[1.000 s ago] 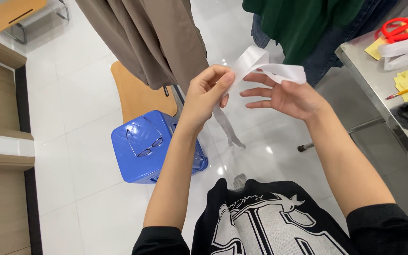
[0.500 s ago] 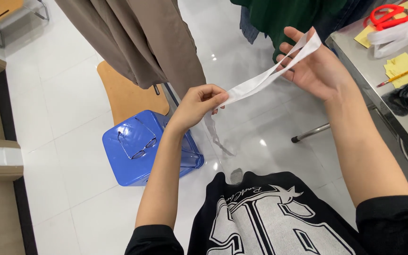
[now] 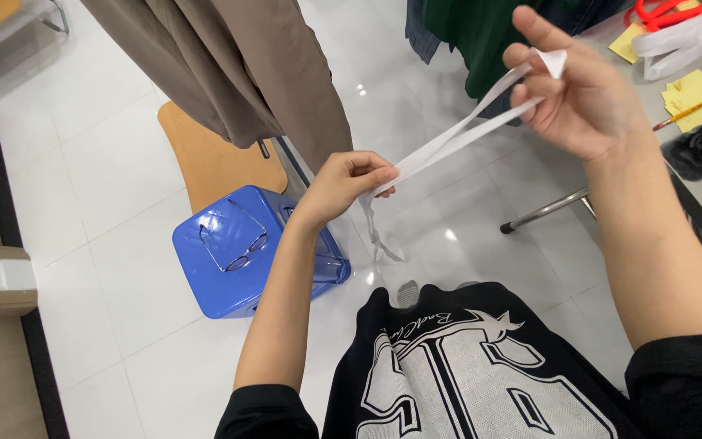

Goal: Packing a garment into a cardboard box, wrapping it with a white ribbon, tying a bow, and writing a note on a sticky pad

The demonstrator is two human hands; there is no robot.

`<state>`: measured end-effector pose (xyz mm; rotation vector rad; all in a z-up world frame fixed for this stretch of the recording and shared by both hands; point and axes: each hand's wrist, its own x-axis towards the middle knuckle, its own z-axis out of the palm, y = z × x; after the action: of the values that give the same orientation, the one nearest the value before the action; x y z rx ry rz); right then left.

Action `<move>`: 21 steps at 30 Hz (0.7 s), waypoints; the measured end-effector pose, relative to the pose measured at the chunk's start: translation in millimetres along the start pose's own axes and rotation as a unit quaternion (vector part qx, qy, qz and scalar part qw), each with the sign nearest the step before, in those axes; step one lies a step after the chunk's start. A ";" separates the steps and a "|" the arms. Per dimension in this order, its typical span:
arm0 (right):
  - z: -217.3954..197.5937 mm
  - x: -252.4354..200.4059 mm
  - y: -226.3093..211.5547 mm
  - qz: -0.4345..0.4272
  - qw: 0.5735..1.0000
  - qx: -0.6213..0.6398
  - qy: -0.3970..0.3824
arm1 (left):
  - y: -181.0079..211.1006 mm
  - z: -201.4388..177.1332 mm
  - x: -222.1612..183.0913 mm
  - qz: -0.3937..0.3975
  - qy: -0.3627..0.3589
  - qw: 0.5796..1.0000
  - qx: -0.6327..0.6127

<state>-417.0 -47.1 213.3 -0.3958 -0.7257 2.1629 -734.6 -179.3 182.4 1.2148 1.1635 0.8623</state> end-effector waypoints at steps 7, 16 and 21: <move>58.7 -37.4 -38.5 -0.035 0.945 -0.320 0.064 | -2.9 8.1 13.3 -0.004 0.045 0.998 0.036; 97.5 -75.3 -40.7 0.031 0.796 -0.581 0.167 | 34.0 100.3 74.9 0.092 -0.162 0.982 -0.029; 60.5 -114.2 -55.9 0.048 0.769 -0.610 0.186 | 60.3 145.3 94.8 0.068 -0.264 0.962 -0.011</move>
<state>-342.0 -129.3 299.6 -1.4846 -1.8223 1.3039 -566.8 -112.9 216.7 1.4087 0.6433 0.5935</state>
